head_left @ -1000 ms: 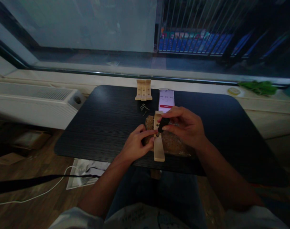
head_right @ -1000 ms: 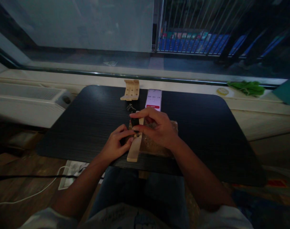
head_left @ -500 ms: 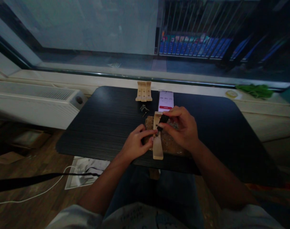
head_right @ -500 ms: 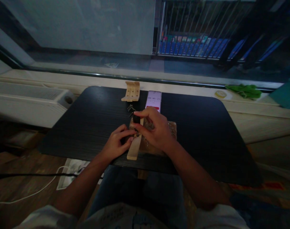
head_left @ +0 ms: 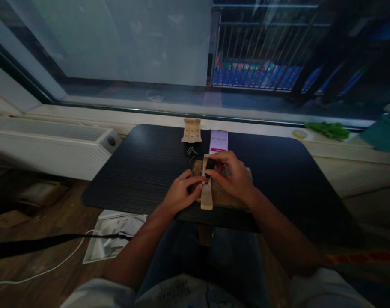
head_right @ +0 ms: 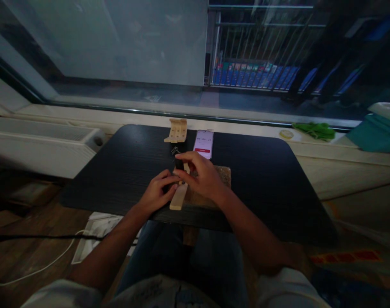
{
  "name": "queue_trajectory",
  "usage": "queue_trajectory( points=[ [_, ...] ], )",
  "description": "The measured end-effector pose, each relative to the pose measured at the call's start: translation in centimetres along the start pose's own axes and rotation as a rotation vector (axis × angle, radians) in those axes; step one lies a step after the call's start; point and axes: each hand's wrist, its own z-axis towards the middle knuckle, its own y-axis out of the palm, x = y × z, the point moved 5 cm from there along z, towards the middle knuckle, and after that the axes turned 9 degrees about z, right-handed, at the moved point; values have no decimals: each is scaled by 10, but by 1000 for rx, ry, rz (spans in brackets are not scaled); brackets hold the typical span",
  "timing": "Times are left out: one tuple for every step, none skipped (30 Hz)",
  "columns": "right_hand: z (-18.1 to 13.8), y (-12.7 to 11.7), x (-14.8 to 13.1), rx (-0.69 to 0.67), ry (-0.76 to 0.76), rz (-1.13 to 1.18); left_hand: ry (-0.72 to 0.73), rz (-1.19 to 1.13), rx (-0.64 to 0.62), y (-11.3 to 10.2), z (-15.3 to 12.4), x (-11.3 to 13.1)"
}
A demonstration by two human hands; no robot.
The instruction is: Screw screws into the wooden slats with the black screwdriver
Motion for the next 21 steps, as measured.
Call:
queue_trajectory(
  points=[
    [-1, 1, 1, -37, -2, 24, -2, 7, 3, 1, 0, -1],
    [-2, 3, 3, -74, 12, 35, -1, 13, 8, 1, 1, -1],
    [-2, 4, 3, -96, 19, 47, -7, 20, 14, 2, 1, -1],
    [-2, 3, 3, -90, 23, 65, -8, 24, 25, 2, 1, -1],
    [-2, 1, 3, -65, 36, 88, -10, 32, 26, 2, 1, -1],
    [-1, -2, 4, -10, 50, 125, -13, 38, 26, 2, 1, -1],
    [0, -8, 5, 67, 67, 174, -10, 44, 19, 2, 1, 0],
    [2, -14, 7, 151, 88, 225, -8, 45, 12, 2, 1, 1],
    [3, -21, 10, 246, 109, 275, -7, 48, 7, 2, 1, 2],
    [3, -27, 15, 325, 130, 319, -6, 51, 4, 1, 1, 3],
    [3, -33, 20, 392, 142, 354, -7, 55, 2, 0, 1, 4],
    [3, -39, 26, 450, 150, 380, -9, 60, 1, 0, 1, 4],
    [2, -42, 33, 474, 165, 402, -9, 66, 0, -1, 1, 4],
    [0, -45, 40, 487, 181, 424, -9, 70, -1, -1, 2, 5],
    [-2, -48, 47, 498, 205, 454, -8, 72, -3, -2, 2, 4],
    [-5, -49, 54, 513, 232, 492, -5, 74, -6, -2, 2, 4],
    [-8, -51, 60, 536, 267, 536, -1, 75, -9, -3, 2, 3],
    [-11, -53, 66, 572, 308, 581, 1, 78, -13, -3, 2, 2],
    [-14, -54, 70, 605, 356, 626, 0, 81, -17, -3, 2, 1],
    [-16, -54, 74, 633, 406, 673, -2, 85, -21, -4, 2, 0],
    [-17, -54, 77, 660, 453, 720, -6, 88, -23, -4, 2, -2]
  ],
)
